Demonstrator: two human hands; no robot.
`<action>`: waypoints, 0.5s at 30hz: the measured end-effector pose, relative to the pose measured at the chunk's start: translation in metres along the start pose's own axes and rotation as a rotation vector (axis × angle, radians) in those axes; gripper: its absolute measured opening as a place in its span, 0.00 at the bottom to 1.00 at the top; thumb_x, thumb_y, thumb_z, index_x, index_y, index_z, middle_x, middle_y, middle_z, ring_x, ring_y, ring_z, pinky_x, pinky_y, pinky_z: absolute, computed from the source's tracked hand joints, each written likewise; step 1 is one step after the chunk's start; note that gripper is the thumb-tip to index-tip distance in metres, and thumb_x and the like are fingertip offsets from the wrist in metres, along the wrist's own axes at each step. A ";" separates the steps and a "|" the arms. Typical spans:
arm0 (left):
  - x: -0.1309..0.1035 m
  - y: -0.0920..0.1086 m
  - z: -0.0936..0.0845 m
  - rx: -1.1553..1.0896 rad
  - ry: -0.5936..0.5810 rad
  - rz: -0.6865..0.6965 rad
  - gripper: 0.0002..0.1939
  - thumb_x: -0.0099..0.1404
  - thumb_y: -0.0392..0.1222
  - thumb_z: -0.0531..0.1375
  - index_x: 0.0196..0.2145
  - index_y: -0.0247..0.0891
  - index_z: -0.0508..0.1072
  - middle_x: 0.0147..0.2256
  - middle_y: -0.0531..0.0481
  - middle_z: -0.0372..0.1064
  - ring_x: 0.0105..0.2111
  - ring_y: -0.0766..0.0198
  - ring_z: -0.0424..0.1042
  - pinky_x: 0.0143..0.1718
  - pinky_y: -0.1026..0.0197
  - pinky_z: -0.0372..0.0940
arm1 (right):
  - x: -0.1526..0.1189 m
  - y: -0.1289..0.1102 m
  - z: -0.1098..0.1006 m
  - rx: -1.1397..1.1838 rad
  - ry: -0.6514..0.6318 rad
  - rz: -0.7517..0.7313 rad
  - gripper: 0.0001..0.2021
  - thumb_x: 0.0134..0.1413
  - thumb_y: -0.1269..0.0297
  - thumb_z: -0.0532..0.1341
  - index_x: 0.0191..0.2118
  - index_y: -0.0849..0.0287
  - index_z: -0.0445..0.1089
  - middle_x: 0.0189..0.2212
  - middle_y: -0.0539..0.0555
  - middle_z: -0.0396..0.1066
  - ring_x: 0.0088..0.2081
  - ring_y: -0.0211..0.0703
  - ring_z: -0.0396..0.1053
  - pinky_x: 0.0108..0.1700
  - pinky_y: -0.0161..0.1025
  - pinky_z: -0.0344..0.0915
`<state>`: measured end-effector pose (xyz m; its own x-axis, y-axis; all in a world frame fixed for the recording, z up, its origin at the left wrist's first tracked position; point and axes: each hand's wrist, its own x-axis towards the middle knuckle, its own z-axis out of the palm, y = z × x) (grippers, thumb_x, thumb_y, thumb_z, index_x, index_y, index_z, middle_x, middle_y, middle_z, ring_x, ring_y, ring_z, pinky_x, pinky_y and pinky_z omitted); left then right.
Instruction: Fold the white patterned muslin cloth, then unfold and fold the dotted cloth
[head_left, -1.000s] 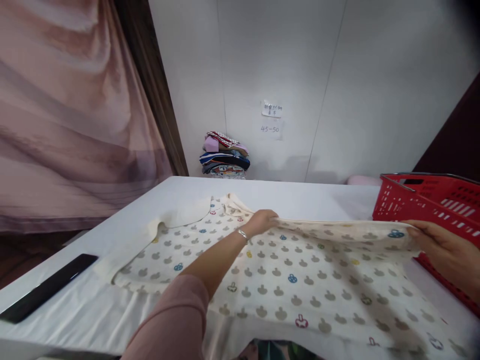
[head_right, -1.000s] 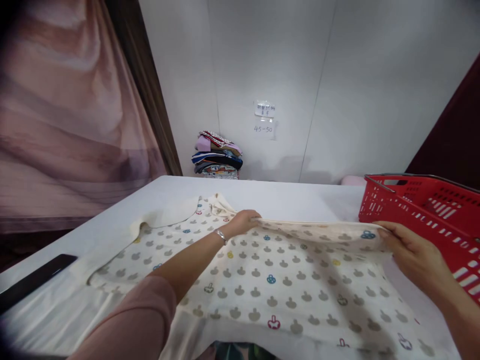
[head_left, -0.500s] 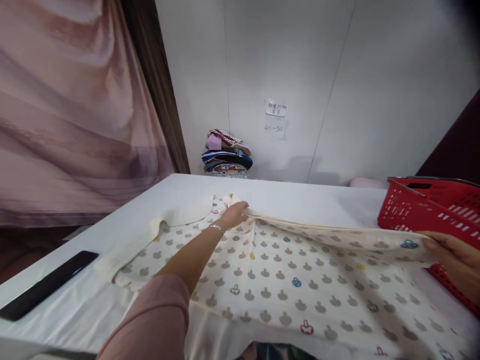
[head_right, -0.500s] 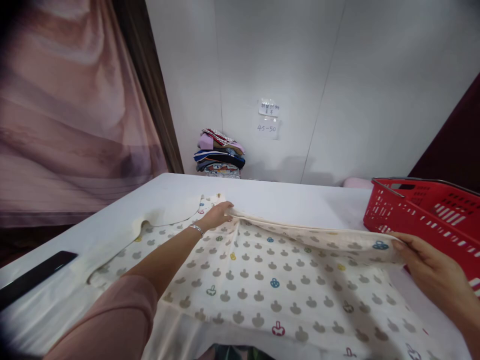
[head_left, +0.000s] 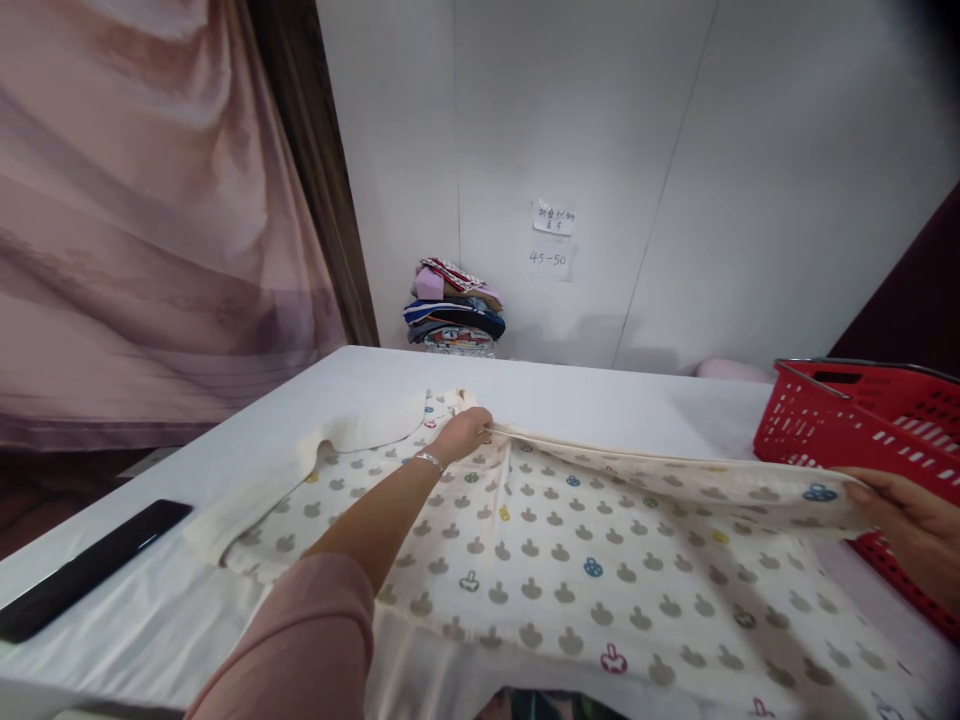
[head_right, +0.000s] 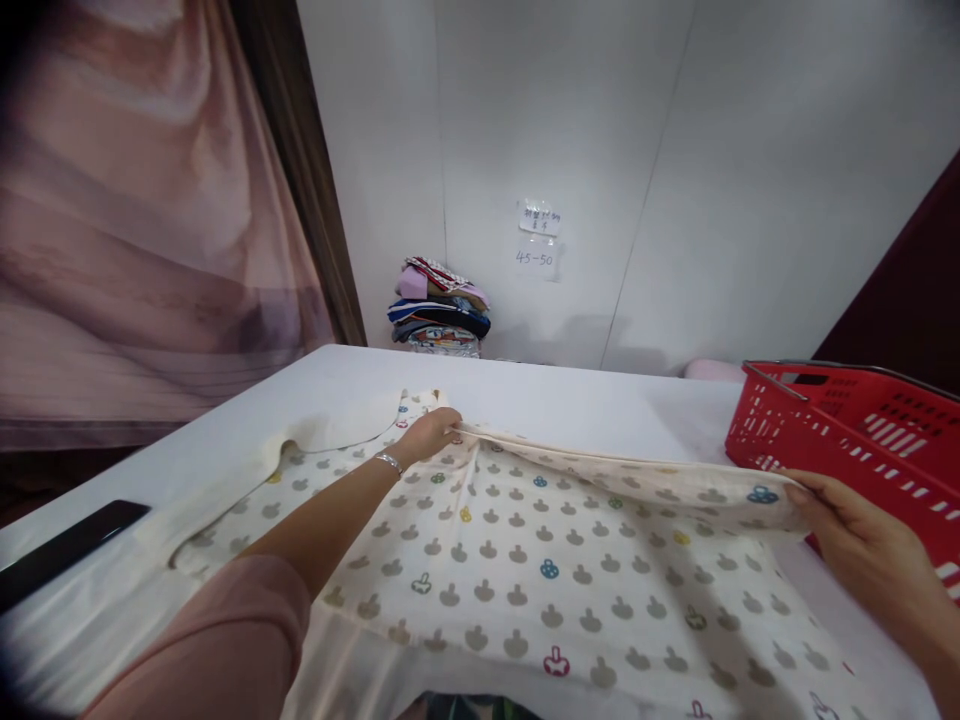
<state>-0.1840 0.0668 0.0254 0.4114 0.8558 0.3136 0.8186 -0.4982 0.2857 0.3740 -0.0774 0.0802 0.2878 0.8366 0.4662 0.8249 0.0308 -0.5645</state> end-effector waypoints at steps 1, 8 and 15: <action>0.000 -0.001 -0.003 0.001 0.007 -0.005 0.04 0.57 0.36 0.55 0.32 0.38 0.68 0.36 0.48 0.67 0.39 0.60 0.66 0.42 0.59 0.60 | 0.001 0.002 0.000 0.014 -0.008 0.018 0.12 0.42 0.45 0.55 0.35 0.36 0.67 0.36 0.52 0.73 0.39 0.59 0.70 0.45 0.54 0.64; -0.004 -0.001 -0.023 0.005 0.001 -0.063 0.05 0.57 0.40 0.55 0.29 0.39 0.70 0.31 0.49 0.69 0.35 0.59 0.67 0.36 0.60 0.61 | 0.006 0.007 0.000 -0.001 0.003 0.053 0.14 0.39 0.45 0.55 0.33 0.40 0.68 0.34 0.52 0.73 0.39 0.60 0.70 0.46 0.55 0.63; -0.010 0.003 -0.033 -0.002 0.015 -0.117 0.09 0.58 0.42 0.55 0.37 0.39 0.70 0.33 0.48 0.72 0.37 0.58 0.68 0.36 0.60 0.61 | 0.008 0.004 -0.004 -0.091 0.033 -0.037 0.18 0.41 0.43 0.52 0.34 0.46 0.69 0.33 0.51 0.74 0.35 0.55 0.72 0.41 0.50 0.67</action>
<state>-0.1989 0.0521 0.0528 0.3069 0.9060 0.2915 0.8601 -0.3951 0.3225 0.3814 -0.0732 0.0847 0.2708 0.8172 0.5087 0.8757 0.0104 -0.4828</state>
